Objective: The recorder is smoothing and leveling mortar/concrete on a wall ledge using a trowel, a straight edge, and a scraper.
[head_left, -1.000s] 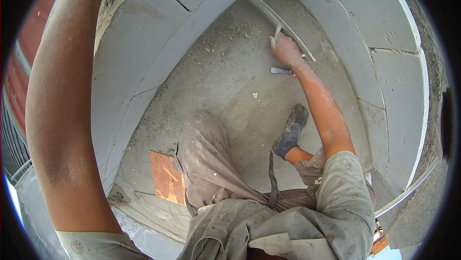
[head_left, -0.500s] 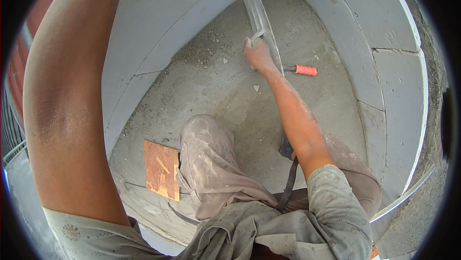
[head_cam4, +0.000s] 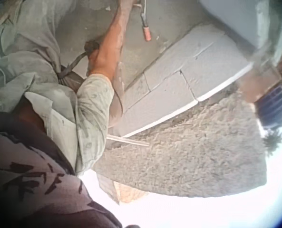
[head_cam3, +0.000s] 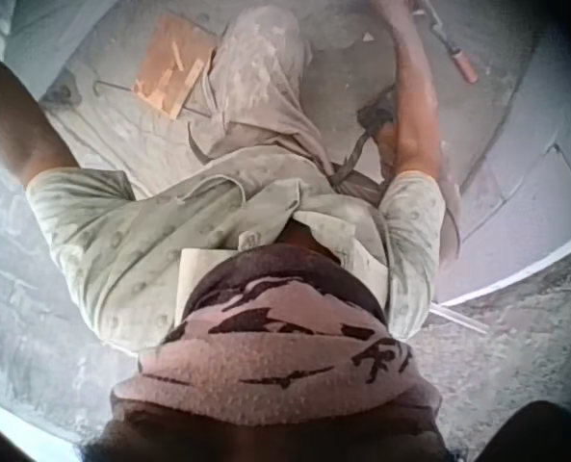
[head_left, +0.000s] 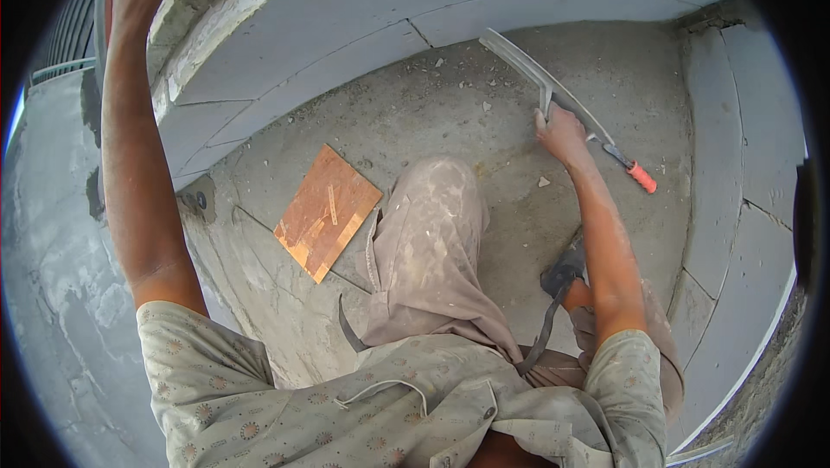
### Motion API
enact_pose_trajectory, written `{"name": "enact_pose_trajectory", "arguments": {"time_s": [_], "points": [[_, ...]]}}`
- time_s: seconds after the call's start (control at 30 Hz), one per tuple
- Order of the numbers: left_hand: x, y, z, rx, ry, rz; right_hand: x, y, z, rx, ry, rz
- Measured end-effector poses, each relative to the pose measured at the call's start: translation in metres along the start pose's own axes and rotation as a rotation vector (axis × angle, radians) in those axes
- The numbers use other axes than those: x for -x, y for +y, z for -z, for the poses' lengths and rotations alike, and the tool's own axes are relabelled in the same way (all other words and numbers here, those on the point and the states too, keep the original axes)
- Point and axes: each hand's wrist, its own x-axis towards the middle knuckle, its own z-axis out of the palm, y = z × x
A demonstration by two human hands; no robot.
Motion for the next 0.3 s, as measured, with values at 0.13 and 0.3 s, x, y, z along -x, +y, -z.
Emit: {"name": "enact_pose_trajectory", "arguments": {"time_s": [0.13, 0.3], "points": [[0.031, -0.211, -0.002, 0.163, 0.236, 0.763, -0.044, -0.057, 0.048, 0.239, 0.081, 0.377], [0.066, -0.080, -0.018, -0.021, -0.206, 0.352, -0.094, -0.084, 0.035, 0.457, 0.269, 0.559]]}}
